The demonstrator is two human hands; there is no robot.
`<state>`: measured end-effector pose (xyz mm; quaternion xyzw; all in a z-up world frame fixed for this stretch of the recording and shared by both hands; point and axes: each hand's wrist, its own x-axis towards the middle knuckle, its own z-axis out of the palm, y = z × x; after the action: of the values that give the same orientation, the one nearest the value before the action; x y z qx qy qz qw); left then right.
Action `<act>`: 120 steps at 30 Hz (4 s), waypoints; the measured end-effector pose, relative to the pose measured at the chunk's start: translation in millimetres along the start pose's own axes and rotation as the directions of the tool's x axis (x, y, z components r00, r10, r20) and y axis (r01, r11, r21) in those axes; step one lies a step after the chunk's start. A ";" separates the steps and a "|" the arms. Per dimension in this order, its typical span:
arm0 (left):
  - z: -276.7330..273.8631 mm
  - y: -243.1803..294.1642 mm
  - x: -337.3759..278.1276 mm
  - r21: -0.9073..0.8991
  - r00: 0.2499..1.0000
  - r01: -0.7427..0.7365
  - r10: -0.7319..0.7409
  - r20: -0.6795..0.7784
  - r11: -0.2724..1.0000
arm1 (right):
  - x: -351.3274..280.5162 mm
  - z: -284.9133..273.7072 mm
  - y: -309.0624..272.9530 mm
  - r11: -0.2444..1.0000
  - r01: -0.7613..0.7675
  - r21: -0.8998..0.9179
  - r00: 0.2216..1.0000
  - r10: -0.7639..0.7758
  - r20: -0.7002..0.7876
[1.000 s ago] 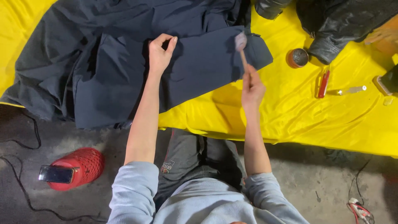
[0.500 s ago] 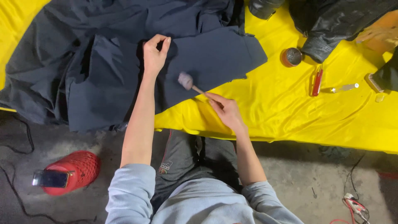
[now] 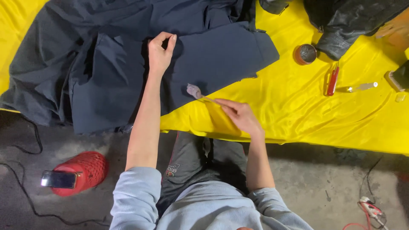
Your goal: Brushing a dark blue garment with a small brush and marking it with a white chalk stick on a yellow work surface.
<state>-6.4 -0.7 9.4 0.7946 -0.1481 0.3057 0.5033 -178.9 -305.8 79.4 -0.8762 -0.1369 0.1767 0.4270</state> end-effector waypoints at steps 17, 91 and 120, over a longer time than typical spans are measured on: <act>-0.2 0.0 -0.3 0.002 0.999 0.032 -0.032 0.009 0.999 | -26.7 -30.4 42.1 0.999 -0.040 -0.003 0.940 0.036 -0.339; -1.1 1.9 5.2 -0.010 0.998 0.053 -0.052 0.031 0.999 | 132.8 -39.6 24.5 0.864 0.426 -0.268 0.589 -0.490 -0.642; -1.5 3.3 2.5 0.010 0.998 0.050 -0.050 0.033 0.999 | 128.7 -57.7 28.9 0.898 0.078 -0.432 0.624 -0.382 -0.682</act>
<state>-6.8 -0.7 13.8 0.8053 -0.1354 0.2804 0.5046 -35.9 -313.2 64.6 -0.9067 -0.0909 -0.2872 0.2950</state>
